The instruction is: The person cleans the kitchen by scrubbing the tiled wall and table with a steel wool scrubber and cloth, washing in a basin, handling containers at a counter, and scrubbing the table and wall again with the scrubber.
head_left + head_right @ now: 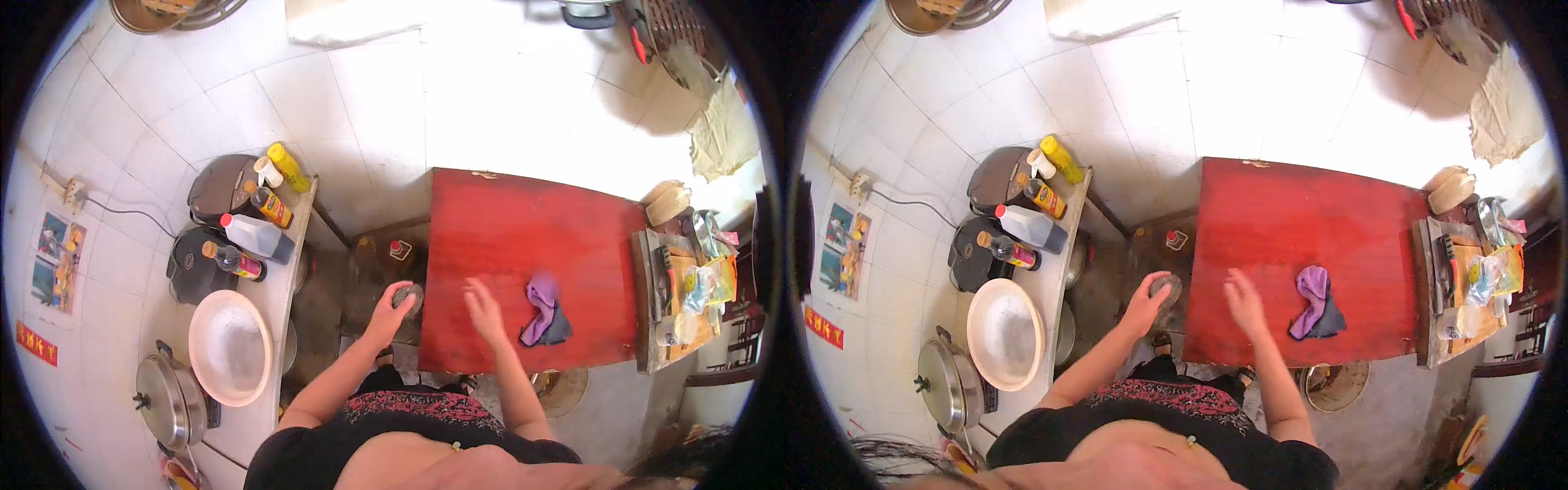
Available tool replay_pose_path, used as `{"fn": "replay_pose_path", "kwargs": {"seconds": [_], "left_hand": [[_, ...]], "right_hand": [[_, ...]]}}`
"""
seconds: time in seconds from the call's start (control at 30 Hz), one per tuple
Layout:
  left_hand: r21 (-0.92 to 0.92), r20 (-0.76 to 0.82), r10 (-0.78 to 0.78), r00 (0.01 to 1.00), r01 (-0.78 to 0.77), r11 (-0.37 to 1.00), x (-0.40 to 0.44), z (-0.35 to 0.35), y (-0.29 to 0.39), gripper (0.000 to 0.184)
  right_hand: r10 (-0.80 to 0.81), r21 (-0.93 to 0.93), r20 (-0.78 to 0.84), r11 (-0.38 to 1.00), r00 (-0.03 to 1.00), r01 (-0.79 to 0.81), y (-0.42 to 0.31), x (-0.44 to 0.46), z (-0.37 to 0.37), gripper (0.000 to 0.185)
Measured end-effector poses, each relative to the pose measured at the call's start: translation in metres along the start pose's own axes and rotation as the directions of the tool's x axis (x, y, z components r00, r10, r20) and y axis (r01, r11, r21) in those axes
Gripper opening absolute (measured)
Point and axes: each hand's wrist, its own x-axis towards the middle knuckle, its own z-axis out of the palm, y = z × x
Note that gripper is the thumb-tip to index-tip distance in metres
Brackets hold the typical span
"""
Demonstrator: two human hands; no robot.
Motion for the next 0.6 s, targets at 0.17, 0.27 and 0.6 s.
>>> {"fn": "replay_pose_path", "kwargs": {"seconds": [0.17,0.27,0.6], "left_hand": [[-0.689,0.452,-0.099,0.887,0.417,0.593,0.057,-0.036,0.008,0.035],[-0.693,0.522,-0.077,0.850,0.474,0.543,0.071,-0.036,0.032,0.035],[-0.440,0.333,-0.066,0.940,0.217,0.871,0.155,-0.051,0.041,0.036]], "right_hand": [[-0.032,0.193,0.001,0.981,1.000,0.031,-0.096,0.014,0.080,0.036],[0.081,0.367,-0.042,0.928,0.996,-0.060,-0.099,0.020,0.077,0.035],[0.062,-0.264,-0.338,0.952,0.939,-0.158,0.043,-0.005,0.044,0.023]]}}
